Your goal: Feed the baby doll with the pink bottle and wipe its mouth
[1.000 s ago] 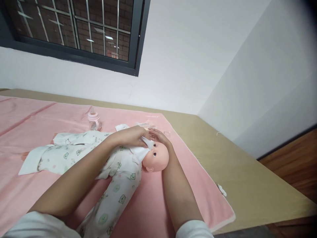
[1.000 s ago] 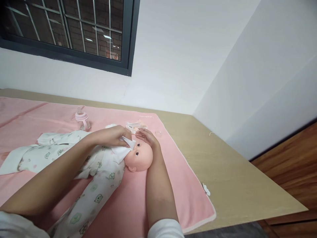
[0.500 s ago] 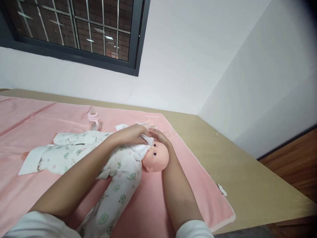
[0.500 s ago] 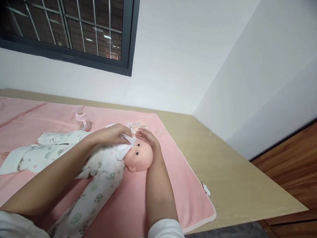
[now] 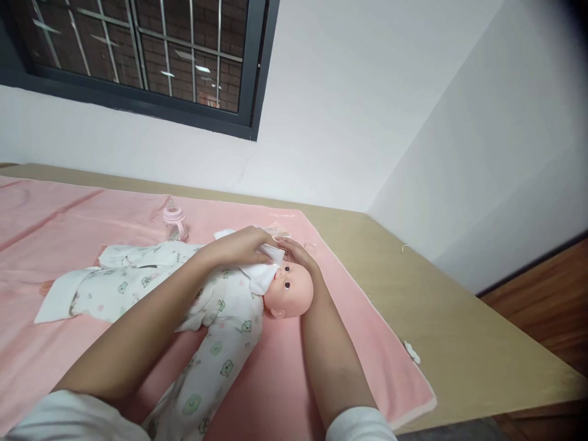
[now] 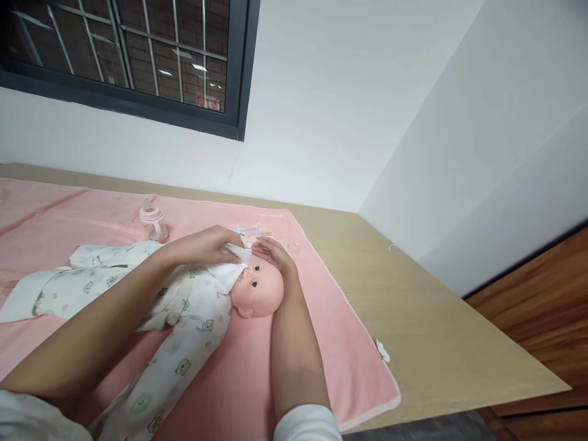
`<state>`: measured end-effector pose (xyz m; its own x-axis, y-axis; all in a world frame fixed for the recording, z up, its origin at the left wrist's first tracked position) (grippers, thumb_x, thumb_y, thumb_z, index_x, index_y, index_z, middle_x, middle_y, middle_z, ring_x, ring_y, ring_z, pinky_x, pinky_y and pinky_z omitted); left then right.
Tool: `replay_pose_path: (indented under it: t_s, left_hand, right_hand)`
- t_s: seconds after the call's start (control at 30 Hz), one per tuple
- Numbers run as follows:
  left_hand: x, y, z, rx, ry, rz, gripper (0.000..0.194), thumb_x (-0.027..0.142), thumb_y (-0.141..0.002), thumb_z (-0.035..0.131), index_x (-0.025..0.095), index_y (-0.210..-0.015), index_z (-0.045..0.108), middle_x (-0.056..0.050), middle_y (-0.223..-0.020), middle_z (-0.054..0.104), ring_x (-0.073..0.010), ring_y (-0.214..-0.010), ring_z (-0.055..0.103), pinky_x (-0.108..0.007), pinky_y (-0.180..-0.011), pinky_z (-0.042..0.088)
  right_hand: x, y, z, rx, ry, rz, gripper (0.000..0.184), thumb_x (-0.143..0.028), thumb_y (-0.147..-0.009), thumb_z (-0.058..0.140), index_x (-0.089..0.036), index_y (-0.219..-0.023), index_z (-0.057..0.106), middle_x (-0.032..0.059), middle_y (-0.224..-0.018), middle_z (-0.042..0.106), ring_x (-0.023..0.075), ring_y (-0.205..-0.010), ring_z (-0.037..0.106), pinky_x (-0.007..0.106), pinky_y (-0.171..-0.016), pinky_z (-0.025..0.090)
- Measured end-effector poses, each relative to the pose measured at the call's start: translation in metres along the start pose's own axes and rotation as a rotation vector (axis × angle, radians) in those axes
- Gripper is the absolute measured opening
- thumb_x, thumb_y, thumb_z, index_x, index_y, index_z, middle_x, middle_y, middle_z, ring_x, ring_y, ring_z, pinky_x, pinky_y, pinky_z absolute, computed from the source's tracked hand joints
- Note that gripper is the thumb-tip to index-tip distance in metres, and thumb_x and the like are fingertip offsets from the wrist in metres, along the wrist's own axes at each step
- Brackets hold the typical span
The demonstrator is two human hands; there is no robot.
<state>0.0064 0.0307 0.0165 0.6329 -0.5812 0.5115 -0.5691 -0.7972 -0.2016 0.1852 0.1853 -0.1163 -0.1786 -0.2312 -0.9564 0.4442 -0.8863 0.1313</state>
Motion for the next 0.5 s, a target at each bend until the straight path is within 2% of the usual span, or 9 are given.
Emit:
replay_pose_path:
  t_s: [0.07,0.17,0.27,0.37,0.5]
  left_hand:
    - [0.003,0.004,-0.004,-0.037,0.017,0.011,0.013,0.018,-0.083,0.059,0.014,-0.091,0.069,-0.001,-0.091,0.071,-0.0169,-0.081,0.063,-0.023,-0.069,0.041]
    - [0.010,0.009,-0.007,-0.167,0.019,0.047,0.017,0.020,-0.084,0.062,0.016,-0.099,0.070,-0.001,-0.100,0.072,-0.0165,-0.088,0.064,-0.021,-0.074,0.042]
    - [0.014,0.011,-0.005,-0.266,-0.032,0.024,0.026,0.018,-0.084,0.065,0.017,-0.109,0.069,-0.002,-0.110,0.071,-0.0171,-0.096,0.064,-0.020,-0.077,0.042]
    - [0.018,0.011,-0.003,-0.268,-0.085,-0.017,0.027,0.016,-0.083,0.064,0.018,-0.109,0.069,-0.002,-0.109,0.072,-0.0174,-0.095,0.065,-0.021,-0.074,0.042]
    - [0.022,0.011,-0.003,-0.266,-0.070,-0.035,0.022,0.022,-0.084,0.063,0.019,-0.104,0.070,0.000,-0.098,0.073,-0.0157,-0.081,0.064,-0.022,-0.065,0.040]
  right_hand:
    - [0.002,-0.002,-0.002,-0.005,0.006,0.001,0.017,-0.013,-0.082,0.064,-0.018,-0.098,0.064,0.0039,-0.087,0.073,0.0147,-0.082,0.070,0.031,-0.091,0.057]
    - [0.003,-0.004,-0.004,-0.017,0.016,-0.001,0.019,-0.014,-0.082,0.064,-0.018,-0.101,0.064,0.0042,-0.090,0.073,0.0147,-0.083,0.071,0.033,-0.095,0.055]
    - [0.003,-0.004,-0.004,-0.018,0.019,-0.004,0.019,-0.015,-0.084,0.063,-0.017,-0.103,0.063,0.0061,-0.093,0.073,0.0147,-0.085,0.071,0.034,-0.097,0.054]
    - [0.002,-0.003,-0.004,-0.007,0.009,-0.003,0.019,-0.014,-0.084,0.064,-0.016,-0.103,0.063,0.0071,-0.093,0.074,0.0151,-0.086,0.072,0.033,-0.096,0.055]
    - [0.003,-0.003,-0.004,-0.010,-0.004,-0.003,0.020,-0.016,-0.083,0.065,-0.016,-0.103,0.064,0.0071,-0.093,0.074,0.0148,-0.083,0.071,0.033,-0.094,0.055]
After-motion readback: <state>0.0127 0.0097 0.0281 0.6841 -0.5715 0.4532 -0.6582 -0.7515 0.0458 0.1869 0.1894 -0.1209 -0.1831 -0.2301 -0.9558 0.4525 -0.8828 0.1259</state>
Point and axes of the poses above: each hand's wrist, its own y-axis away from the middle knuckle, its own z-axis out of the palm, x = y × z, the point moved 2 cm from there along -y, towards the middle knuckle
